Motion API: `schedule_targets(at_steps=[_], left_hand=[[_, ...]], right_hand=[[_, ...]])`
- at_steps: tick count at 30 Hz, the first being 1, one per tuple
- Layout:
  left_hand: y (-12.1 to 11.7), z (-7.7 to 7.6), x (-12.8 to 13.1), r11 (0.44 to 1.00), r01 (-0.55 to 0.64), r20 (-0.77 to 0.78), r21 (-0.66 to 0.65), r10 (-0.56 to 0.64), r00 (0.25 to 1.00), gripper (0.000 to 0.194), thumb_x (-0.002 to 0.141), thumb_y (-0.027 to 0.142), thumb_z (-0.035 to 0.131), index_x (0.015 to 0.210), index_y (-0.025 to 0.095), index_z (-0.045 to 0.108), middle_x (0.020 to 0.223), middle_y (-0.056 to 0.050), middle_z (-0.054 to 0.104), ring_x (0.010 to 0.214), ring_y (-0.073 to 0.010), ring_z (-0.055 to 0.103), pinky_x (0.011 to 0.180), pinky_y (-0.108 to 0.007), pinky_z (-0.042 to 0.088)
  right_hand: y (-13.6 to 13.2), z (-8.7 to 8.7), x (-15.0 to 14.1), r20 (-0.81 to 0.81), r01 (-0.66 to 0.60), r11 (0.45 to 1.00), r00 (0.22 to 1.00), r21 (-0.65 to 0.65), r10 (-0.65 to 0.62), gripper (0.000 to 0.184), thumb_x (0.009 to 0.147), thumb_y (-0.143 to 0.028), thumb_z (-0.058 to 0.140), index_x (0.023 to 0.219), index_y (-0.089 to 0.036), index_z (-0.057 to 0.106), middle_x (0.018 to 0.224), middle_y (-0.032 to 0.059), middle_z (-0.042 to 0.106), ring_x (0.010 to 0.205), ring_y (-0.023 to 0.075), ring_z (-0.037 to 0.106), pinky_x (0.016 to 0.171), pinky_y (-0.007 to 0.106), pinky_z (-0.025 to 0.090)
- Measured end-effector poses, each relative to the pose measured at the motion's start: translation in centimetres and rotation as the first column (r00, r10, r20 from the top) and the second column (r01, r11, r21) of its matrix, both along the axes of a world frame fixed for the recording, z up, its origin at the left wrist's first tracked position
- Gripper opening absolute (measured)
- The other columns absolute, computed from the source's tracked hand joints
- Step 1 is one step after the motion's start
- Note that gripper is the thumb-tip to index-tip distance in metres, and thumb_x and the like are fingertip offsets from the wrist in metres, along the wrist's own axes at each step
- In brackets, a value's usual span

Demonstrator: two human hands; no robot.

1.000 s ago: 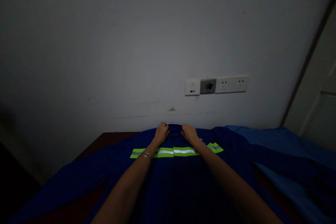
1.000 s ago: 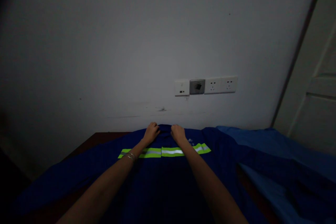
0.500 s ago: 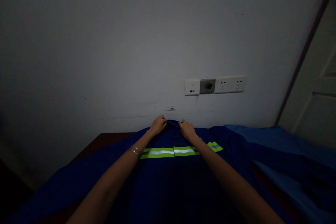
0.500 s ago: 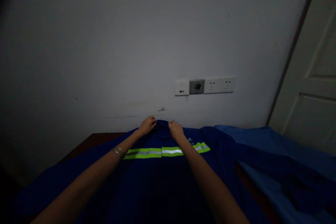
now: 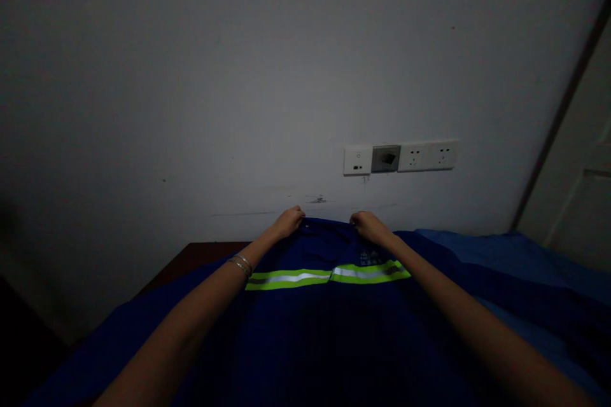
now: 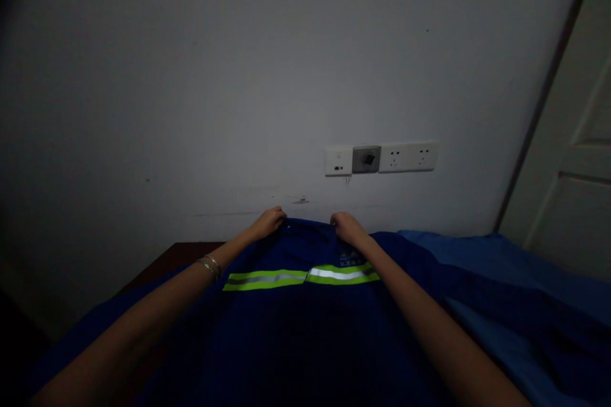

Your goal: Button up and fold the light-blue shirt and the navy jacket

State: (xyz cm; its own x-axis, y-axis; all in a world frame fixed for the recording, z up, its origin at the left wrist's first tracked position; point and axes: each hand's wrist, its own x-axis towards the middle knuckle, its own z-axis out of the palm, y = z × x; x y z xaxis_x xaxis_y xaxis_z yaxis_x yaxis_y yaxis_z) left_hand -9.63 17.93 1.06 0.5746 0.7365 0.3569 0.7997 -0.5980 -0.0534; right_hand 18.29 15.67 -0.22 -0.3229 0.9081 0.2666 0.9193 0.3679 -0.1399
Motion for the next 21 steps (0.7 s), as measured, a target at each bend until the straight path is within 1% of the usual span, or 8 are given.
schedule_targets(at_steps=[3, 6, 9, 12, 15, 17, 19, 21], left_hand=[[0.4, 0.3, -0.4, 0.997, -0.007, -0.018, -0.073, 0.006, 1.0, 0.029, 0.078, 0.008, 0.042, 0.093, 0.012, 0.066, 0.094, -0.01, 0.062, 0.087, -0.0168, 0.057, 0.082, -0.025, 0.042], [0.9, 0.9, -0.4, 0.986, -0.019, 0.002, -0.167, 0.02, 1.0, 0.028, 0.075, 0.009, 0.045, 0.09, 0.012, 0.068, 0.089, -0.009, 0.066, 0.084, -0.0167, 0.058, 0.081, -0.025, 0.042], [1.4, 2.2, 0.0, 0.973, -0.033, 0.034, -0.229, 0.041, 0.999, 0.028, 0.073, 0.012, 0.048, 0.091, 0.012, 0.069, 0.082, -0.006, 0.068, 0.076, -0.0144, 0.059, 0.075, -0.022, 0.043], [1.9, 3.9, 0.6, 0.955, -0.044, 0.051, -0.295, 0.062, 0.997, 0.026, 0.07, 0.012, 0.051, 0.086, 0.012, 0.071, 0.076, -0.003, 0.069, 0.07, -0.0125, 0.059, 0.07, -0.019, 0.043], [2.1, 5.3, 1.2, 0.933, -0.05, 0.048, -0.355, 0.071, 0.996, 0.021, 0.067, 0.013, 0.055, 0.079, 0.012, 0.072, 0.063, -0.001, 0.067, 0.062, -0.011, 0.058, 0.064, -0.017, 0.043], [2.1, 6.0, 1.6, 0.918, -0.052, 0.048, -0.394, 0.077, 0.996, 0.02, 0.067, 0.016, 0.056, 0.077, 0.011, 0.072, 0.057, 0.0, 0.064, 0.057, -0.0099, 0.056, 0.058, -0.016, 0.042], [2.1, 6.4, 1.9, 0.902, -0.057, 0.05, -0.427, 0.087, 0.995, 0.019, 0.066, 0.017, 0.057, 0.076, 0.011, 0.072, 0.054, 0.001, 0.062, 0.053, -0.0091, 0.055, 0.054, -0.015, 0.04], [2.1, 6.8, 2.0, 0.89, -0.064, 0.054, -0.451, 0.098, 0.994, 0.019, 0.065, 0.017, 0.057, 0.075, 0.011, 0.071, 0.051, 0.002, 0.06, 0.051, -0.0087, 0.054, 0.052, -0.014, 0.039]], right_hand=[[0.2, 1.0, 0.7, -0.023, -0.017, 1.0, 1.0, -0.015, 0.016, 0.028, 0.071, -0.005, 0.047, 0.091, -0.012, 0.065, 0.091, 0.0088, 0.067, 0.084, 0.015, 0.059, 0.071, 0.019, 0.037], [0.1, 1.6, 0.9, -0.027, -0.023, 0.999, 0.999, -0.024, 0.022, 0.027, 0.069, -0.004, 0.048, 0.087, -0.013, 0.066, 0.086, 0.008, 0.068, 0.08, 0.0148, 0.059, 0.068, 0.019, 0.037], [-0.1, 1.6, 0.9, -0.017, -0.005, 1.0, 1.0, -0.026, 0.005, 0.028, 0.068, -0.003, 0.048, 0.086, -0.012, 0.067, 0.084, 0.0093, 0.067, 0.079, 0.0164, 0.059, 0.066, 0.021, 0.037], [-0.7, 1.3, 0.7, -0.01, 0.003, 1.0, 1.0, -0.022, -0.003, 0.027, 0.069, -0.005, 0.05, 0.09, -0.012, 0.066, 0.087, 0.0103, 0.066, 0.081, 0.0175, 0.058, 0.068, 0.022, 0.037], [-1.8, 1.1, -0.3, -0.061, -0.05, 0.998, 0.997, 0.046, 0.053, 0.026, 0.073, -0.013, 0.054, 0.097, -0.012, 0.063, 0.093, 0.0099, 0.064, 0.084, 0.0169, 0.057, 0.073, 0.022, 0.037], [-2.8, 0.9, -1.4, -0.133, -0.105, 0.991, 0.984, 0.081, 0.115, 0.023, 0.075, -0.017, 0.053, 0.097, -0.013, 0.062, 0.09, 0.0086, 0.064, 0.082, 0.016, 0.057, 0.073, 0.022, 0.038], [-3.7, 0.5, -2.8, -0.202, -0.164, 0.985, 0.964, 0.057, 0.172, 0.02, 0.078, -0.018, 0.051, 0.094, -0.014, 0.063, 0.084, 0.0062, 0.065, 0.078, 0.0149, 0.058, 0.07, 0.021, 0.039], [-4.5, -0.2, -4.2, -0.232, -0.215, 0.977, 0.95, 0.008, 0.211, 0.019, 0.079, -0.021, 0.05, 0.092, -0.015, 0.063, 0.081, 0.0051, 0.066, 0.075, 0.0148, 0.059, 0.067, 0.021, 0.039]])
